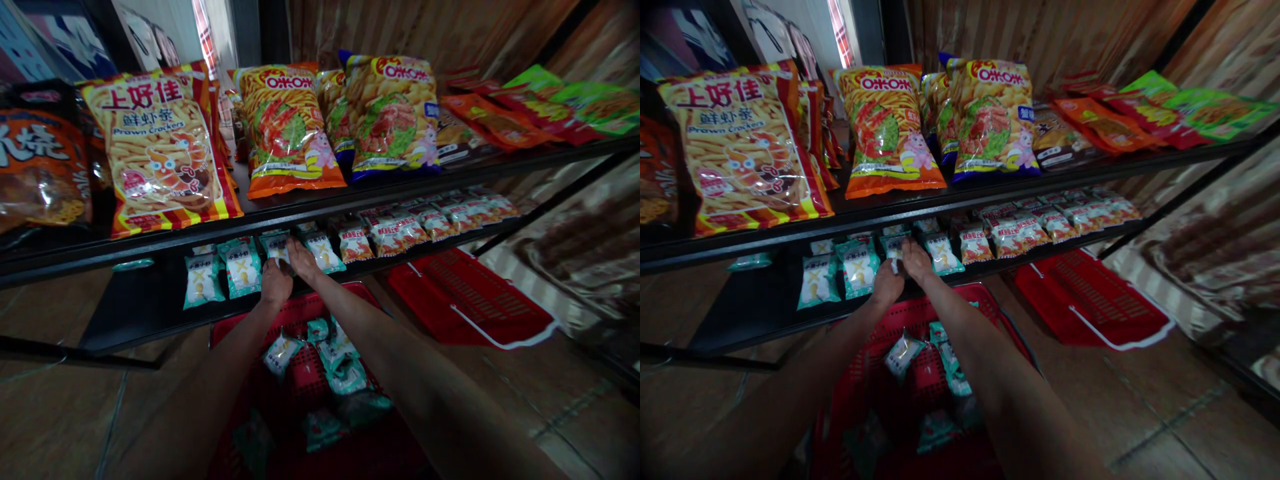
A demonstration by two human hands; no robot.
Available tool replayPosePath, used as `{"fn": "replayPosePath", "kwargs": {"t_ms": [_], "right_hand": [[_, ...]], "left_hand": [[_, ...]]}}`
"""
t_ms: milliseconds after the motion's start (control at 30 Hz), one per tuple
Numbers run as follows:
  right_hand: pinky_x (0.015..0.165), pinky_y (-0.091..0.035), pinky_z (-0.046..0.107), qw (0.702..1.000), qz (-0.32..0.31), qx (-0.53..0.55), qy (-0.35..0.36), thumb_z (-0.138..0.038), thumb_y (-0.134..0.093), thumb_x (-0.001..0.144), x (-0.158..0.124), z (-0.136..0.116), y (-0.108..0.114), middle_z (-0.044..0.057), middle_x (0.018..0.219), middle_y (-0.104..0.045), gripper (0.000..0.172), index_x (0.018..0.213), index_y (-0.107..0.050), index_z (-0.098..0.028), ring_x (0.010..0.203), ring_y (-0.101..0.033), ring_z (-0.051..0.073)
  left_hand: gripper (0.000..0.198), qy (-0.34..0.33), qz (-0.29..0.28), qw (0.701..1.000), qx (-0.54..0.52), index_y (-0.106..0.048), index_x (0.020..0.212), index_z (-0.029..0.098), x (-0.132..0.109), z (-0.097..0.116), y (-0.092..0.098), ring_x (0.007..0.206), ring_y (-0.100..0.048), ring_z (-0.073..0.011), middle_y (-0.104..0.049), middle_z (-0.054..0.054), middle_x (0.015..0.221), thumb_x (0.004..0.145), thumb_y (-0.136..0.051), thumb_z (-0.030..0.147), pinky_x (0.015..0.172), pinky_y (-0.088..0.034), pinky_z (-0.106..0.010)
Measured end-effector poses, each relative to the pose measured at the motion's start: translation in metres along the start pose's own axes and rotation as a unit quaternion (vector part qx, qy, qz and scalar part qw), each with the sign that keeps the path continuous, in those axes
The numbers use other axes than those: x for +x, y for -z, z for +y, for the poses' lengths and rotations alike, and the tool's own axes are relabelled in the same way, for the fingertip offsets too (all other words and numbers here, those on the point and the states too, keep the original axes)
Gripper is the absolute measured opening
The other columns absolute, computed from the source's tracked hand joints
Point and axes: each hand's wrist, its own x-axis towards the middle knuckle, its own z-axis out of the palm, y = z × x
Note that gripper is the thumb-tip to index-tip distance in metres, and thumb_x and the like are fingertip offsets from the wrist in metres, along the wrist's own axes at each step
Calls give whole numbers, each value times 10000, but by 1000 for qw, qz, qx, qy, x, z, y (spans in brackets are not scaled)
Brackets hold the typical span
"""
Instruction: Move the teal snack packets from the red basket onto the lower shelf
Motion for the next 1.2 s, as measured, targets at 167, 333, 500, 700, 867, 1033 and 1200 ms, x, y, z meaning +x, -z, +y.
{"fn": "replayPosePath", "kwargs": {"t_ms": [167,333,500,700,867,1033,1200], "right_hand": [[1083,-287,411,1000,14,-15,-5,-362,-187,940,-1,-2,-3,118,1303,-514,485,1273,-463,-142,1236,-457,217],[1071,-306,381,999,14,-31,16,-350,-189,940,-1,0,-5,118,1287,-524,474,1254,-471,-134,1233,-456,203],[1058,-304,346,997,52,-45,31,-330,-218,941,-6,-4,-1,111,1281,-523,434,1226,-486,-142,1238,-440,190],[1010,-350,321,985,140,-33,98,-343,-227,934,-61,-7,8,99,1219,-565,430,1191,-513,-151,1145,-497,181],[960,-391,322,994,-20,-90,55,-260,-354,893,-120,15,-2,76,1143,-617,333,1135,-564,-170,1072,-551,183],[760,-461,289,966,-214,-145,-27,-195,-547,811,-182,35,-29,38,753,-671,139,785,-677,-152,771,-630,181],[649,-499,251,969,-214,-121,-30,-333,-560,852,-242,31,-49,4,824,-616,185,865,-608,-154,736,-606,119]], "left_hand": [[397,-5,6,1000,-3,-470,1185,39,-3,0,1,1183,-493,-248,-535,-213,1234,806,-465,156,988,-377,-327],[412,-3,14,1000,-1,-460,1200,51,-4,0,3,1189,-491,-247,-513,-215,1261,794,-460,123,1003,-374,-344],[465,-36,25,999,13,-446,1228,11,-15,-1,10,1227,-452,-249,-484,-220,1285,768,-444,76,1031,-362,-337],[445,-98,-40,994,24,-520,1203,109,-71,-13,36,1243,-434,-207,-508,-134,1299,772,-413,80,1069,-329,-336],[328,-18,-203,975,88,-634,1021,123,-131,-46,63,1040,-581,-183,-639,-112,1098,777,-416,108,928,-425,-274],[277,27,-295,948,117,-662,889,175,-183,-74,89,833,-637,-162,-695,-53,886,789,-406,139,766,-474,-251],[274,-2,-326,940,97,-648,966,193,-222,-67,128,920,-630,-172,-693,-54,995,804,-427,208,809,-465,-257]]}}
